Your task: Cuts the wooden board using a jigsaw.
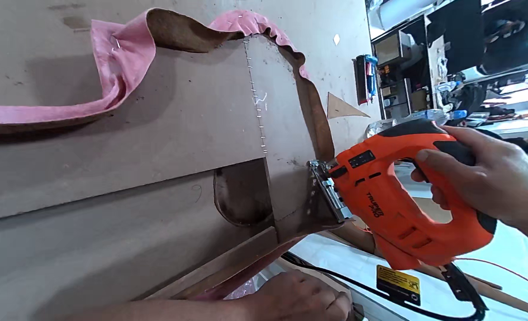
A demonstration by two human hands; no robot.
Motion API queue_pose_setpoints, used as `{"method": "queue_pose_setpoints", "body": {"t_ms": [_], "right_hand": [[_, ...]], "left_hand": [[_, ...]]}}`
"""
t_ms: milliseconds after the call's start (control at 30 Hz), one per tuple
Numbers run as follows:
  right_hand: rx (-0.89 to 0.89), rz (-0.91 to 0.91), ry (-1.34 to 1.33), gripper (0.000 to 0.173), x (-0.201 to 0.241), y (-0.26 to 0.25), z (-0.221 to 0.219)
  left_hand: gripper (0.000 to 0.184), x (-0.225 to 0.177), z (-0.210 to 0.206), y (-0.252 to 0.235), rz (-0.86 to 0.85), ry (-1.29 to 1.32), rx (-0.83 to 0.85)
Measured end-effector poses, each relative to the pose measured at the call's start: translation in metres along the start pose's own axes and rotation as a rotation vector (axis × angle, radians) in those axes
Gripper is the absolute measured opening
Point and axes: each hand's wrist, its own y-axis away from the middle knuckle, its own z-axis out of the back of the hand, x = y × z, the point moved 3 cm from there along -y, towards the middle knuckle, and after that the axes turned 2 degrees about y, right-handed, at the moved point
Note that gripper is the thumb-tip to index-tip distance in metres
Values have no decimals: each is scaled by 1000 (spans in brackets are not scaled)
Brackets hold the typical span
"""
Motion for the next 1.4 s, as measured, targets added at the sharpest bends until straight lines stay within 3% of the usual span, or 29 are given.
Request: {"method": "queue_pose_setpoints", "body": {"t_ms": [300,467,600,867,1067,1400], "right_hand": [[15,90,109,43,12,-13,5],[23,80,40,42,22,-15,2],[24,105,40,44,23,-24,4],[54,152,63,45,33,-39,10],[38,215,117,50,37,-49,14],[-15,241,130,53,43,-55,13]], "left_hand": [[19,12,-6,0,-56,-194,-47],[24,22,14,-7,-17,-289,-128],[39,43,5,-14,150,-341,-69],[32,41,-10,-16,137,-372,-99],[32,44,-14,-15,177,-271,132],[31,44,-18,-15,184,-294,175]]}}
